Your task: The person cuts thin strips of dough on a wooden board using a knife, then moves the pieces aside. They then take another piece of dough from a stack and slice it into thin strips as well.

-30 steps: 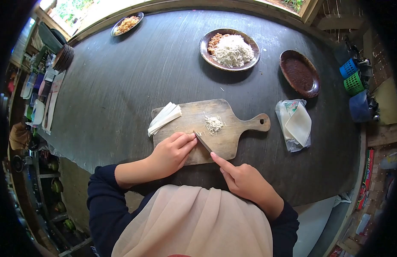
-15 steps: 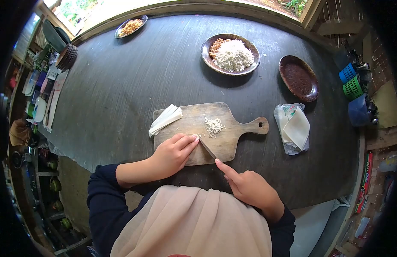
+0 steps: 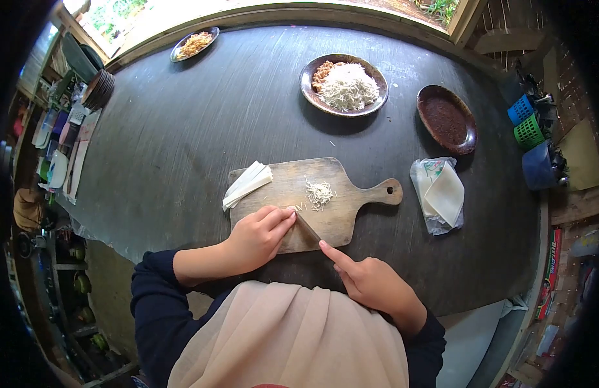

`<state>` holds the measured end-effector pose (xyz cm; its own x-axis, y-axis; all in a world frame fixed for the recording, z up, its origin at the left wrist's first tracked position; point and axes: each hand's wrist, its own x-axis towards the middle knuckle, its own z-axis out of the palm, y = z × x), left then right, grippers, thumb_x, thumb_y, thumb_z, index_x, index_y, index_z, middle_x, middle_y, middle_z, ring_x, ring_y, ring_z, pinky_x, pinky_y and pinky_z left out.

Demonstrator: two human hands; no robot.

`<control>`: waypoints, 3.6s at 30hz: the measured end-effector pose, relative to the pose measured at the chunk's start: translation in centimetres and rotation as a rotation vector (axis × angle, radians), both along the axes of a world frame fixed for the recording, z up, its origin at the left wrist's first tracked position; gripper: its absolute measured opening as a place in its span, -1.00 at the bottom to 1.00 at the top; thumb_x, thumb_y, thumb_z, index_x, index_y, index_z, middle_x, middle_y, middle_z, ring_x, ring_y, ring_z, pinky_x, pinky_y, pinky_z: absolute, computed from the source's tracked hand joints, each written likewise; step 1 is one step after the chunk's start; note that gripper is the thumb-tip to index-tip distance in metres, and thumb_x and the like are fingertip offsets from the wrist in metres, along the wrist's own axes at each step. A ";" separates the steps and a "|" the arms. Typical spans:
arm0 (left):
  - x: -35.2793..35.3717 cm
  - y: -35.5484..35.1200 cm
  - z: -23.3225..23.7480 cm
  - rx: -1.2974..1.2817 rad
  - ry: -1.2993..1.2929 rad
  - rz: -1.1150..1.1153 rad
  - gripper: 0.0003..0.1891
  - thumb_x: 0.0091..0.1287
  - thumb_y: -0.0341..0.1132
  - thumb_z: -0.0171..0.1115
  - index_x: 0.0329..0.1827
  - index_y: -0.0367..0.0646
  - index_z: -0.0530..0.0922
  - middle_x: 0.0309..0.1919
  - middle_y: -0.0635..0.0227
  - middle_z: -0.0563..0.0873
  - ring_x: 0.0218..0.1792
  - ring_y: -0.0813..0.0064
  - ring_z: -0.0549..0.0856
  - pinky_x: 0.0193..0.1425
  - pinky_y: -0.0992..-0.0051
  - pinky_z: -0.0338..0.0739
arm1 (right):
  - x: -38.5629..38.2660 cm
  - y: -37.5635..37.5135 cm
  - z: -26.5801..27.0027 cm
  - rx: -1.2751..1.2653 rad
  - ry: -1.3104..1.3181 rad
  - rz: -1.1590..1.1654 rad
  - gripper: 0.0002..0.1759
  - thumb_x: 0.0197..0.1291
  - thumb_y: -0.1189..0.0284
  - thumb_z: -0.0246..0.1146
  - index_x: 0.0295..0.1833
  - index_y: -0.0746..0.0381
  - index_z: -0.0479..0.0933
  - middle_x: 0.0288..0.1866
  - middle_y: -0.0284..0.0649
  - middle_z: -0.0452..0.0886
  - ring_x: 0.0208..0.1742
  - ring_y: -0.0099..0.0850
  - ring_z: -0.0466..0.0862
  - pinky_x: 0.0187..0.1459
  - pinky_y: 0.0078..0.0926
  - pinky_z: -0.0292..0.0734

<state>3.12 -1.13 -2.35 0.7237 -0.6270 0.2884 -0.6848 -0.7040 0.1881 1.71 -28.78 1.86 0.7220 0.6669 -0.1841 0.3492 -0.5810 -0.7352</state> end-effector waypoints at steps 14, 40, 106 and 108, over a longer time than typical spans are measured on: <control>0.0 0.1 0.1 -0.021 0.017 -0.005 -0.54 0.14 -0.44 0.33 0.14 -0.41 0.62 0.09 0.15 0.63 0.06 0.25 0.63 0.23 0.41 0.55 | 0.2 0.9 -0.5 -0.022 -0.013 -0.031 -0.39 0.41 0.45 0.18 0.55 -0.06 0.32 -0.66 0.02 0.48 -0.64 -0.01 0.58 -0.49 -0.09 0.47; 0.0 0.2 -0.3 -0.068 0.029 0.000 -0.51 0.11 -0.46 0.33 0.16 -0.42 0.61 0.09 0.16 0.64 0.07 0.26 0.62 0.24 0.41 0.54 | 0.3 0.9 -0.2 0.098 0.049 -0.102 -0.43 0.40 0.51 0.18 0.51 0.02 0.40 -0.55 0.08 0.56 -0.61 -0.01 0.59 -0.46 -0.18 0.51; 0.2 -0.2 0.5 -0.094 -0.045 0.010 -0.61 0.20 -0.42 0.33 0.08 -0.43 0.65 0.03 0.13 0.70 -0.02 0.27 0.68 0.15 0.42 0.60 | 0.5 0.3 0.4 0.016 0.145 -0.082 -0.43 0.44 0.49 0.14 0.54 0.00 0.35 -0.59 0.08 0.53 -0.61 0.01 0.58 -0.46 -0.20 0.49; 0.1 -0.2 0.7 -0.084 -0.041 0.011 -0.62 0.21 -0.41 0.33 0.07 -0.43 0.66 0.03 0.13 0.71 -0.02 0.27 0.68 0.15 0.42 0.60 | 0.5 0.4 0.3 0.034 0.145 -0.073 -0.43 0.45 0.49 0.14 0.54 0.00 0.35 -0.59 0.08 0.53 -0.62 0.00 0.58 -0.46 -0.20 0.50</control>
<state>3.27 -1.34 -1.70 0.7171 -0.5915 0.3687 -0.6854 -0.6945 0.2189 2.19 -28.36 2.20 0.7364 0.6210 -0.2683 0.1953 -0.5749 -0.7946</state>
